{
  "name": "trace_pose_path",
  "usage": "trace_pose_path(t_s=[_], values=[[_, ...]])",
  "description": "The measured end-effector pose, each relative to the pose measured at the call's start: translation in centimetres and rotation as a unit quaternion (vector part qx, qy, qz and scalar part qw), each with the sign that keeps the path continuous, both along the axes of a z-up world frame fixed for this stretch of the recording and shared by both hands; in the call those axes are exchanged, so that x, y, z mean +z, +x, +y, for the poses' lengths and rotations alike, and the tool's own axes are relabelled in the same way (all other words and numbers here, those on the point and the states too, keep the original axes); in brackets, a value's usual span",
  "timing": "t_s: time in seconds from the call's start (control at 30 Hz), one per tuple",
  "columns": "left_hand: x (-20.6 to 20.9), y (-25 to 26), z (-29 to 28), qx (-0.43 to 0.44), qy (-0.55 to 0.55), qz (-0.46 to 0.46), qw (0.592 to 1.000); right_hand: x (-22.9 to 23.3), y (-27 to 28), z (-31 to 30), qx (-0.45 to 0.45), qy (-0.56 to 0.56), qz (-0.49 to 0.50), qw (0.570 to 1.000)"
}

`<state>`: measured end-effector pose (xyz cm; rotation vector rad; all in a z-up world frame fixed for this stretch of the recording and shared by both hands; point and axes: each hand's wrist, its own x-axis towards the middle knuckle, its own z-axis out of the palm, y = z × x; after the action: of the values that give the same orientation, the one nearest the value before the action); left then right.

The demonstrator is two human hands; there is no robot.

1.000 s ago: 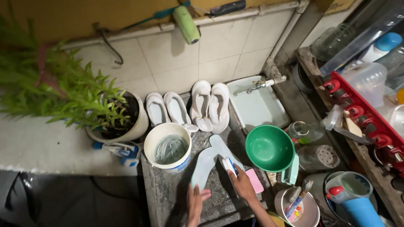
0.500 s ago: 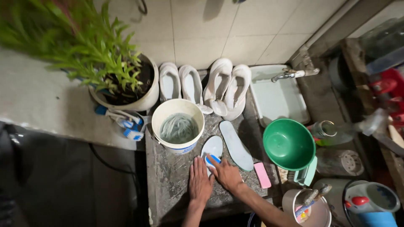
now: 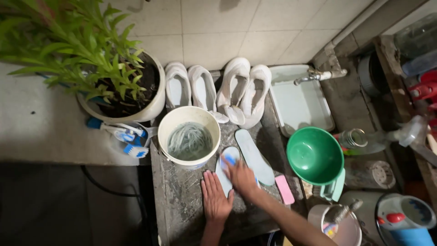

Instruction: Scrubbing and washing shoe insoles using a brush and soapy water.

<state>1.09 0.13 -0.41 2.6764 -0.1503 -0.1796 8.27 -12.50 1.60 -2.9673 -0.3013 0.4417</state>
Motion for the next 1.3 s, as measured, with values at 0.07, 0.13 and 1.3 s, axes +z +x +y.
trace_pose_path(t_s=[0.07, 0.13, 1.3], values=[[0.2, -1.1, -0.1, 0.014, -0.01, -0.029, 0.999, -1.9, 0.3, 0.0, -0.051, -0.004, 0.016, 0.999], [0.7, -0.2, 0.2, 0.026, -0.018, -0.075, 0.997, -3.2, 0.4, 0.3, -0.105, -0.006, 0.014, 0.994], [1.5, 1.1, 0.5, -0.089, -0.004, 0.017, 0.996, -4.7, 2.9, -1.1, -0.206, -0.025, -0.038, 0.978]])
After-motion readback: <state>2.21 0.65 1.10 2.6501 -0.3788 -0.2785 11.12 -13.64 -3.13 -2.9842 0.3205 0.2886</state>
